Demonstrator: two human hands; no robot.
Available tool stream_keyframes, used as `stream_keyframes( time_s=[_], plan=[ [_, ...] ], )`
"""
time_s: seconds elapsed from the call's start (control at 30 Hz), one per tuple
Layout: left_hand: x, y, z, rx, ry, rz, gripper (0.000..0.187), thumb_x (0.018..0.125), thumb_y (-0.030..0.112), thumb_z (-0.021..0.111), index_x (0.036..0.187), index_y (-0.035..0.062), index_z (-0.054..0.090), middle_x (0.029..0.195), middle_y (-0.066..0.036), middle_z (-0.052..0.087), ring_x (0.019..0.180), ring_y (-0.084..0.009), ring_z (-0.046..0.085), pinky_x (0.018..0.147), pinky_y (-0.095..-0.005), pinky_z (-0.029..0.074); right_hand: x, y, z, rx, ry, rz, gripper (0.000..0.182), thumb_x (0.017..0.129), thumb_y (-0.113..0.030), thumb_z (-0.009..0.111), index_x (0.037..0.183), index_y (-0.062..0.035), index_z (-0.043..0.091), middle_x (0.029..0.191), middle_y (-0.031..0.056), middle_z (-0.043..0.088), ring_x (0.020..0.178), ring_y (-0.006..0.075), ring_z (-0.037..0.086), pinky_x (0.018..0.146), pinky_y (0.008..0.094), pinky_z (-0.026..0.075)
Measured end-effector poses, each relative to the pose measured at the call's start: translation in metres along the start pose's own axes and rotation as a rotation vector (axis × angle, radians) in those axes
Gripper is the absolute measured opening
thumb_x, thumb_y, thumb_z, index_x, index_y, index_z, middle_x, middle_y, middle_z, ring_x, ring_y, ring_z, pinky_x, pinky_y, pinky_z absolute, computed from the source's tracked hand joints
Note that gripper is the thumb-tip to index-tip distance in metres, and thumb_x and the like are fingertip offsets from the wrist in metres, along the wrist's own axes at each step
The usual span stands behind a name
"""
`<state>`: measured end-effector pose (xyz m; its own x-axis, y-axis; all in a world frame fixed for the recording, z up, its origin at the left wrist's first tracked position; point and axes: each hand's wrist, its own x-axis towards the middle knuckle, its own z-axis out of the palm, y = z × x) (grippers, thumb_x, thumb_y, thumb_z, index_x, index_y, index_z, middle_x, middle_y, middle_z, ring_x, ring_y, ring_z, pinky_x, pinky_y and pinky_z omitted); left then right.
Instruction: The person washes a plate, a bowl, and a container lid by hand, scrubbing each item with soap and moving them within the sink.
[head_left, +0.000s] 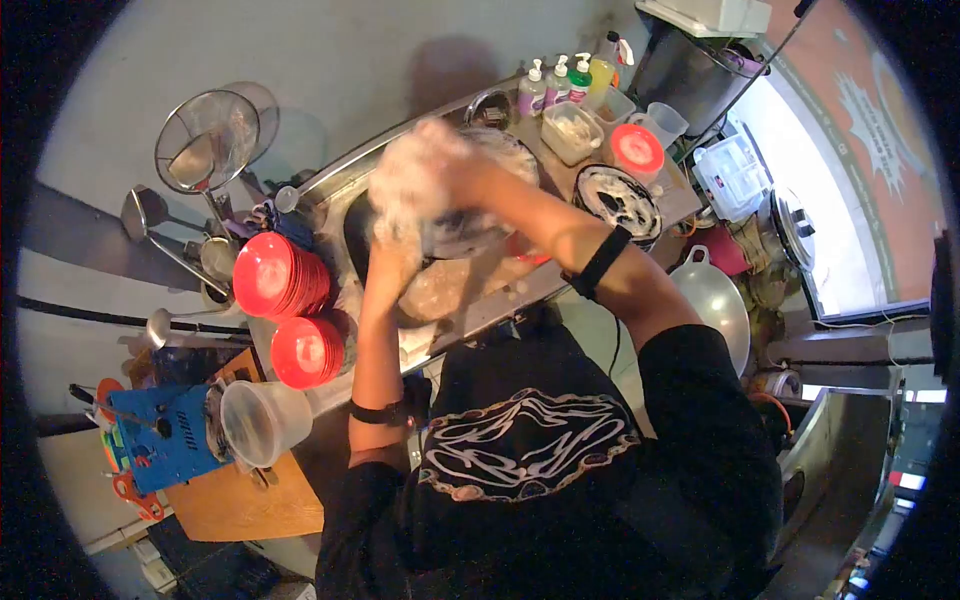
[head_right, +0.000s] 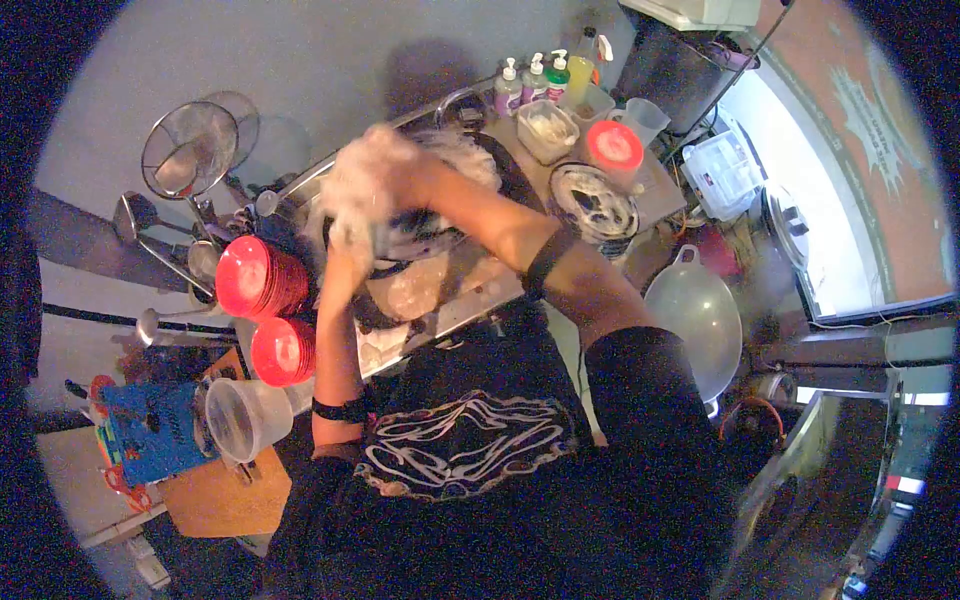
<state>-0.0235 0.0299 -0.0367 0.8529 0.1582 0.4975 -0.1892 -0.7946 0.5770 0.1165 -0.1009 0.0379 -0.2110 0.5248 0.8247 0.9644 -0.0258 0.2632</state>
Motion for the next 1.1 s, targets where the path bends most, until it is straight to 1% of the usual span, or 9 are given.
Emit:
stream_keyframes(
  time_s=[0.07, 0.23, 0.3, 0.43, 0.53, 0.6, 0.77, 0.97, 1.1],
  plan=[
    [0.018, 0.061, -0.032, -0.293, 0.018, -0.53, 0.033, 0.099, 0.027, 0.051, 0.105, -0.0041, 0.062, 0.091, -0.02, 0.064, 0.084, -0.0237, 0.06, 0.077, -0.0395, 0.048, 0.019, 0.019, -0.03, 0.217, -0.358, 0.62, 0.031, 0.074, -0.043, 0.074, 0.085, -0.0144, 0.069, 0.078, 0.0056, 0.066, 0.077, 0.0303, 0.064, 0.069, 0.046, 0.05],
    [0.014, 0.03, -0.017, -0.541, 0.358, -0.607, 0.04, 0.1, 0.03, 0.051, 0.11, -0.0079, 0.06, 0.099, -0.011, 0.065, 0.088, -0.0212, 0.058, 0.081, -0.0371, 0.047, -0.029, 0.035, -0.006, 0.417, 0.122, 1.142, 0.038, 0.078, -0.04, 0.08, 0.084, -0.0075, 0.062, 0.07, 0.005, 0.061, 0.063, 0.0218, 0.061, 0.058, 0.0358, 0.05],
    [0.014, 0.028, -0.002, -0.572, 0.416, -0.649, 0.041, 0.1, 0.031, 0.052, 0.113, -0.0071, 0.06, 0.101, -0.011, 0.065, 0.089, -0.0203, 0.058, 0.081, -0.0357, 0.047, -0.02, 0.014, -0.02, 0.997, 0.415, 1.88, 0.024, 0.084, -0.029, 0.078, 0.087, -0.0108, 0.063, 0.072, -0.0027, 0.058, 0.062, 0.0126, 0.057, 0.055, 0.0324, 0.047],
    [0.023, 0.039, 0.025, -0.867, 0.261, -0.84, 0.048, 0.099, 0.041, 0.053, 0.125, 0.0001, 0.057, 0.109, -0.009, 0.063, 0.089, -0.0157, 0.059, 0.073, -0.0294, 0.05, -0.034, -0.002, 0.005, 1.686, 0.457, 1.7, 0.023, 0.088, -0.02, 0.072, 0.106, -0.0095, 0.062, 0.089, 0.0052, 0.062, 0.067, 0.0195, 0.06, 0.051, 0.0364, 0.049],
    [0.023, 0.029, 0.037, -0.841, 0.053, -0.88, 0.058, 0.098, 0.052, 0.05, 0.125, 0.0009, 0.058, 0.109, -0.009, 0.064, 0.086, -0.0188, 0.063, 0.067, -0.0321, 0.053, -0.016, -0.016, -0.013, 1.383, 0.367, 1.873, 0.032, 0.087, -0.012, 0.069, 0.117, -0.0053, 0.059, 0.106, 0.0106, 0.066, 0.086, 0.0215, 0.066, 0.068, 0.0391, 0.056],
    [0.021, 0.027, 0.029, -1.033, 0.04, -0.862, 0.038, 0.098, 0.027, 0.058, 0.123, -0.0012, 0.06, 0.111, -0.009, 0.064, 0.092, -0.0173, 0.065, 0.078, -0.0303, 0.054, -0.048, 0.005, 0.002, 1.349, 0.348, 1.705, 0.029, 0.085, -0.013, 0.071, 0.112, -0.0047, 0.062, 0.101, 0.0087, 0.066, 0.086, 0.0204, 0.064, 0.066, 0.0394, 0.055],
    [0.045, 0.012, 0.011, -0.904, 0.317, -0.615, 0.037, 0.097, 0.028, 0.061, 0.117, -0.0036, 0.062, 0.107, -0.009, 0.066, 0.089, -0.0165, 0.063, 0.077, -0.0309, 0.051, -0.049, 0.022, -0.041, 1.252, -0.121, 1.669, 0.029, 0.081, -0.007, 0.075, 0.109, -0.0057, 0.067, 0.09, 0.0, 0.066, 0.079, 0.0121, 0.062, 0.071, 0.0266, 0.051],
    [0.084, 0.047, 0.018, -1.279, 0.729, -0.822, 0.054, 0.102, 0.04, 0.051, 0.128, -0.0071, 0.051, 0.121, -0.015, 0.059, 0.1, -0.0249, 0.062, 0.088, -0.0406, 0.054, -0.04, -0.023, -0.003, 1.207, 0.511, 1.653, 0.032, 0.079, -0.009, 0.079, 0.107, -0.0083, 0.064, 0.086, 0.0008, 0.064, 0.069, 0.0126, 0.063, 0.054, 0.0273, 0.051],
    [0.071, 0.036, 0.052, -1.563, 0.407, -0.806, 0.048, 0.102, 0.041, 0.049, 0.132, 0.0047, 0.051, 0.121, -0.01, 0.062, 0.107, -0.0265, 0.063, 0.095, -0.0436, 0.051, -0.05, -0.021, -0.002, 1.42, 0.549, 1.65, 0.029, 0.083, -0.009, 0.077, 0.108, -0.0053, 0.062, 0.083, -0.0004, 0.063, 0.064, 0.0095, 0.061, 0.051, 0.0258, 0.052]
  ],
)
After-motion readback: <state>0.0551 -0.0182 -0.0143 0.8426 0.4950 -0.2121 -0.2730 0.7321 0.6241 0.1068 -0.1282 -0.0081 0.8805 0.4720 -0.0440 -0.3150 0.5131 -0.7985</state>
